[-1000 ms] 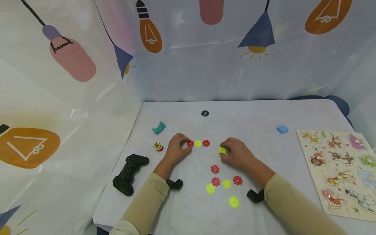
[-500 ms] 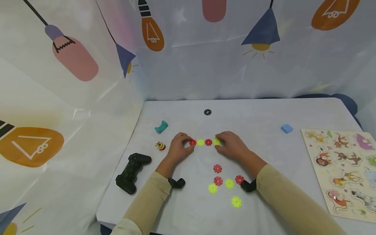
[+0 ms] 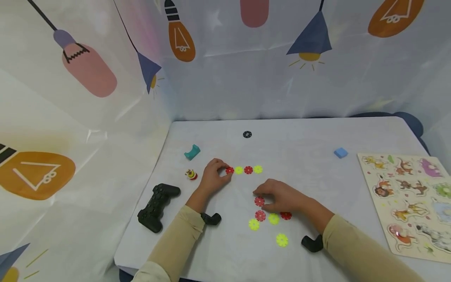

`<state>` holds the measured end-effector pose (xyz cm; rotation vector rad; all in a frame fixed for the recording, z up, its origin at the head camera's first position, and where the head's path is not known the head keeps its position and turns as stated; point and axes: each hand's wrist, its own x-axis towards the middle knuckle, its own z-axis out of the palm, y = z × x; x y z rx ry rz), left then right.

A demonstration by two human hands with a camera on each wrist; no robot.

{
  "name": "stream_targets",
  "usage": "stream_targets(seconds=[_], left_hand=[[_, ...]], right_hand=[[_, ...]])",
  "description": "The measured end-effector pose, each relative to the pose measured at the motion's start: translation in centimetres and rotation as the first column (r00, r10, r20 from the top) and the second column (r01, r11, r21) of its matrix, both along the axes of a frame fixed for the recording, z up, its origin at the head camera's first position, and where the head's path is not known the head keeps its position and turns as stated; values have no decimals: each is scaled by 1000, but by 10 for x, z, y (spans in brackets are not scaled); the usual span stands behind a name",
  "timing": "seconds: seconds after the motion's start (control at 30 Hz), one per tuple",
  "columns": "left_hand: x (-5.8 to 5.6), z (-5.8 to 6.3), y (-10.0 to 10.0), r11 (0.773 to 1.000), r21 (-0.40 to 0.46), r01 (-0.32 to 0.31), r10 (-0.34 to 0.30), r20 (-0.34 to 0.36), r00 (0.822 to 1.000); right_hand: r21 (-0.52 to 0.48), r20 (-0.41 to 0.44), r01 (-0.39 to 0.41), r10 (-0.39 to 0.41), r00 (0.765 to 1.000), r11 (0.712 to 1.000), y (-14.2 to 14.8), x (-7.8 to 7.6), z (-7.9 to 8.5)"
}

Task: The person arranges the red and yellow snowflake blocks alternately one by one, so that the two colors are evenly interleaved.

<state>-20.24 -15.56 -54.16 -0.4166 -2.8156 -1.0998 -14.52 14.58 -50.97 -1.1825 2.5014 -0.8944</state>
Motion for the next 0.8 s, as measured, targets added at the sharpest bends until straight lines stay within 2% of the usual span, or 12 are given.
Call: stream_targets(seconds=[0.2,0.3,0.37,0.43,0.5,0.57,0.67,0.8], left_hand=[[1,0,1,1000,-11,-14,14,25,1000],[1,1,1,1000,-8,-13,13,21,1000],[1,2,1,1000,-6,-6,6,13,1000],[0,2,1,1000,-4,3,-3,2,1000],[-1,2,0,1000,-4,9,-9,-6,1000],[-1,2,-1,1000,-7,6,-6,-10,1000],[0,2,-1,1000,-1,-5,5,-4,1000],[0,2,0,1000,8,1,-1,8,1000]], right_hand=[[-54,-112,-35,29,993,998,-3,4,-6],[-62,-145,-17,7,989,998,-2,3,-7],[-65,-152,54,-63,986,996,0,-2,-7],[-70,-154,167,-176,972,983,4,-11,-6],[-76,-146,298,-307,940,951,9,-24,-4],[-71,-129,395,-401,907,916,13,-37,-1],[-29,-115,455,-455,883,890,15,-53,-2],[10,-110,452,-448,887,892,14,-63,-6]])
